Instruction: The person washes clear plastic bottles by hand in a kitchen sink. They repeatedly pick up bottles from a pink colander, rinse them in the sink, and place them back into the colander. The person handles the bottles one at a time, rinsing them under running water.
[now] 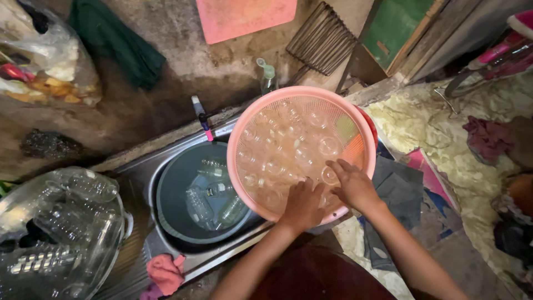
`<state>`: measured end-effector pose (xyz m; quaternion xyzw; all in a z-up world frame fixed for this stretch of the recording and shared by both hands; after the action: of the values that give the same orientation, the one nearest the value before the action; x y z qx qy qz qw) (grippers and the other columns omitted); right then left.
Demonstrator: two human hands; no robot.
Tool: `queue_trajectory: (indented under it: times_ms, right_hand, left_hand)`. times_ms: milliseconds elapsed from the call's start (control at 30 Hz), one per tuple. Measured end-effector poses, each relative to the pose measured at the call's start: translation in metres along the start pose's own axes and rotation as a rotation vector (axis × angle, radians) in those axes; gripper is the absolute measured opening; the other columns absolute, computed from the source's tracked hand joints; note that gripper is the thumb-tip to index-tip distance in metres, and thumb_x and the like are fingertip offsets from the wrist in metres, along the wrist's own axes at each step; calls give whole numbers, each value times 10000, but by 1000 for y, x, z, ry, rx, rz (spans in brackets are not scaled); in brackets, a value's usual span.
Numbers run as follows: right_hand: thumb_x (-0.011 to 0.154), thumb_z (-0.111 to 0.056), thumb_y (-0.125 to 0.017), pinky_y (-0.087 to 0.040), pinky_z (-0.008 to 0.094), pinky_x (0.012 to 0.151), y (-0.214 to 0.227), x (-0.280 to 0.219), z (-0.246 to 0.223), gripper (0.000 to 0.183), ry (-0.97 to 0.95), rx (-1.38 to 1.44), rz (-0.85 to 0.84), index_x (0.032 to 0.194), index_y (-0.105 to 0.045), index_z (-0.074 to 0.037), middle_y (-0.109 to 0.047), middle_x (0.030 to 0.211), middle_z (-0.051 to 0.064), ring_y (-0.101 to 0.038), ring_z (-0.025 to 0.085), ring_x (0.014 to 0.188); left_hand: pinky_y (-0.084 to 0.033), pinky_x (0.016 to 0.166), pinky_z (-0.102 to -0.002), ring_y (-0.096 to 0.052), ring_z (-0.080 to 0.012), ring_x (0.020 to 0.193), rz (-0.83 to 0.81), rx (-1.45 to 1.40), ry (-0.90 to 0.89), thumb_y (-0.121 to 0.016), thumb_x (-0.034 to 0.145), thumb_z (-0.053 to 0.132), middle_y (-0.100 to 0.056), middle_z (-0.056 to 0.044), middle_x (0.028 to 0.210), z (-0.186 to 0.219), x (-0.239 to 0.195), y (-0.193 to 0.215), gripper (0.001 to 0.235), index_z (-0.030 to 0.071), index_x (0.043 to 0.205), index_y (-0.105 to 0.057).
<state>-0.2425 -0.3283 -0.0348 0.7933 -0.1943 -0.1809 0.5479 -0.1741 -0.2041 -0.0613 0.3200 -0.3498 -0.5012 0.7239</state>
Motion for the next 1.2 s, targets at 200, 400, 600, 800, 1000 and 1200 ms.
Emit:
queue_trajectory:
  times_ms: [200,400,600,800,1000,1200]
  right_hand:
    - [743,-205,-846,-477,434,1063,-10,16,3,851,-26,22,-159,1491,-440,-210,-502,1491,192,-547,375,1313]
    - [815,-403,-799,-410,452,1123,-11,24,7,851,-112,-226,-312,1534,-373,-247,-388,1554,218,-466,382,1384]
    - [779,-378,-785,-454,479,1069,25,28,-62,705,236,-50,25,1404,-555,-148,-515,1470,243,-536,424,1306]
    - [849,-222,-763,-487,475,1028,10,35,-164,500,466,240,111,1303,-633,-58,-602,1375,250,-586,437,1244]
    - [883,-207,-735,-522,405,1005,-145,61,-221,420,430,762,-139,1261,-649,-45,-694,1233,178,-678,323,1148]
    - [777,-302,-756,-493,477,1059,-318,111,-215,429,298,307,-130,1159,-711,-114,-691,1219,179,-629,390,1190]
  left_hand:
    - [-436,963,-545,-575,-402,1139,-9,-88,84,-785,748,262,-610,-203,1243,-22,-6,-13,651,37,1319,-568]
    - [-462,956,-521,-604,-398,1086,179,-201,10,-761,816,221,-648,-192,1138,-17,-10,15,500,28,1253,-611]
    - [-471,963,-510,-610,-403,1092,594,-183,57,-662,867,116,-660,-171,1100,-30,-35,76,231,60,1091,-649]
    - [-501,964,-487,-649,-384,1076,824,-161,247,-615,928,111,-725,-152,1123,-97,-85,103,175,70,1094,-647]
    - [-499,931,-516,-626,-459,1054,762,-53,558,-705,799,191,-673,-250,1100,-196,-160,88,398,-10,1137,-643]
    - [-447,994,-533,-566,-466,1175,430,-77,785,-746,844,249,-646,-248,1224,-248,-222,54,480,18,1242,-608]
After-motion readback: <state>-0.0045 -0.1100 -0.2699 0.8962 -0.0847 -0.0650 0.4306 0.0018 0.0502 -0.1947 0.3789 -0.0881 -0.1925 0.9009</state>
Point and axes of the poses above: each hand's wrist, its own x-axis towards the middle knuckle, its own y-axis out of the back of the hand, z = x × y, the point moved 7 cm from there along x, towards the middle knuckle
